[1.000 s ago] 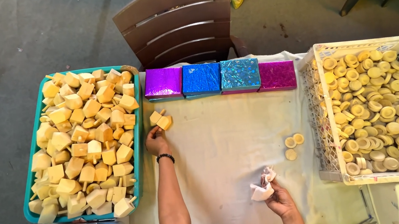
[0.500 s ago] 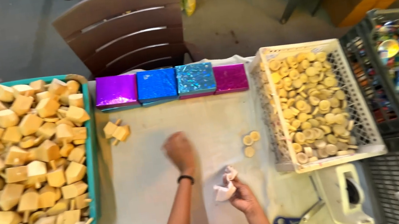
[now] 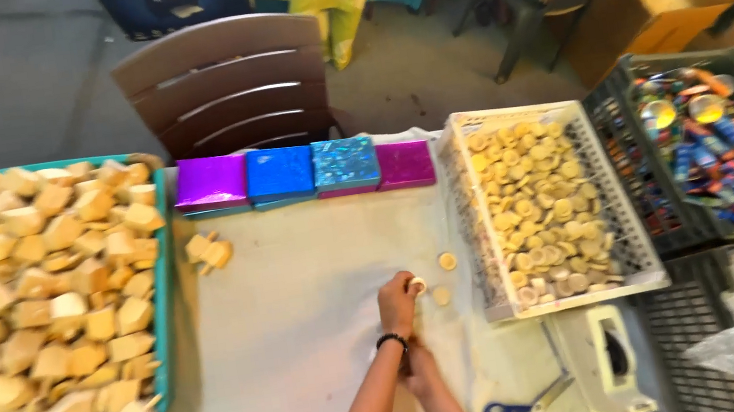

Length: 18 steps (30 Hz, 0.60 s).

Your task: The person arranges small wooden pieces and round wooden discs on a table, then wraps each wooden piece individually in a white plastic bag. The person also handles a purple foil-wrapped item and places it with other wrapped items on the table.

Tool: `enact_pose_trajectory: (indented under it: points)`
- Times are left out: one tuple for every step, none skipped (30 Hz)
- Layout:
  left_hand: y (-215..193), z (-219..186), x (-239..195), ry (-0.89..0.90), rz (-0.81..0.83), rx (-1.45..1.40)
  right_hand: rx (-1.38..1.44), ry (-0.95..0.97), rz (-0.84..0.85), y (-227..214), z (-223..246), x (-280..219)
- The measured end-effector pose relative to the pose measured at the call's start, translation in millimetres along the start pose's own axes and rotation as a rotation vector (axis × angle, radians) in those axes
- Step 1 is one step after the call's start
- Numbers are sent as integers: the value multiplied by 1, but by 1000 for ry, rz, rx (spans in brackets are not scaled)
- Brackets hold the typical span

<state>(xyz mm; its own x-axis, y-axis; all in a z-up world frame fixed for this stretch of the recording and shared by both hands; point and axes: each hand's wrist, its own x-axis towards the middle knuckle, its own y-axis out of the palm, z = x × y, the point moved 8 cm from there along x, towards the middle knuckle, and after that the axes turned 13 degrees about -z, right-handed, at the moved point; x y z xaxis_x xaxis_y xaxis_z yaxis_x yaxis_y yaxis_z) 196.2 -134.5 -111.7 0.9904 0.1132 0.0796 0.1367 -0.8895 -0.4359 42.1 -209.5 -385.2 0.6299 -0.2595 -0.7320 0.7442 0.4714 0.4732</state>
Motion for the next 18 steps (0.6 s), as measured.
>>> enact_pose_trajectory:
  points:
    - [-29,8,-2,-160,-129,-149,-4,-9,8,-1,-18,36]
    - [-50,11,-2,-154,-142,-125,6,12,24,32,-5,7]
    - [-78,19,-9,-217,-236,-109,-39,-41,-30,52,12,-28]
    - [-106,27,-18,-277,-333,-92,-84,-95,-81,72,31,-61]
    - [-117,36,-26,-280,-341,-68,-79,-71,-77,84,30,-79]
    - [-127,45,-34,-273,-330,-26,-45,-39,-106,93,30,-97]
    - [-133,51,-39,-261,-320,6,-15,-17,-131,103,37,-111]
    - [-140,51,-46,-260,-330,21,-12,-2,-123,107,28,-115]
    - [-140,48,-54,-247,-303,0,2,-36,-76,111,27,-119]
    - [-140,46,-61,-234,-276,-20,16,-69,-28,115,26,-124]
    - [-145,38,-67,-230,-287,-19,14,-66,-18,123,27,-131]
    - [-147,34,-74,-267,-278,-54,-26,-89,-24,130,29,-138]
    - [-146,28,-83,-305,-264,-93,-67,-114,-35,133,34,-145]
    - [-151,24,-89,-303,-271,-95,-70,-114,-28,133,35,-151]
    - [-153,20,-94,-313,-245,-118,-245,-270,-25,136,47,-156]
    - [-154,15,-98,-321,-219,-141,-418,-426,-22,140,58,-163]
    - [-158,10,-101,-317,-222,-141,-417,-428,-18,143,68,-176]
    - [-159,0,-101,-244,-189,-91,-511,-649,21,153,90,-197]
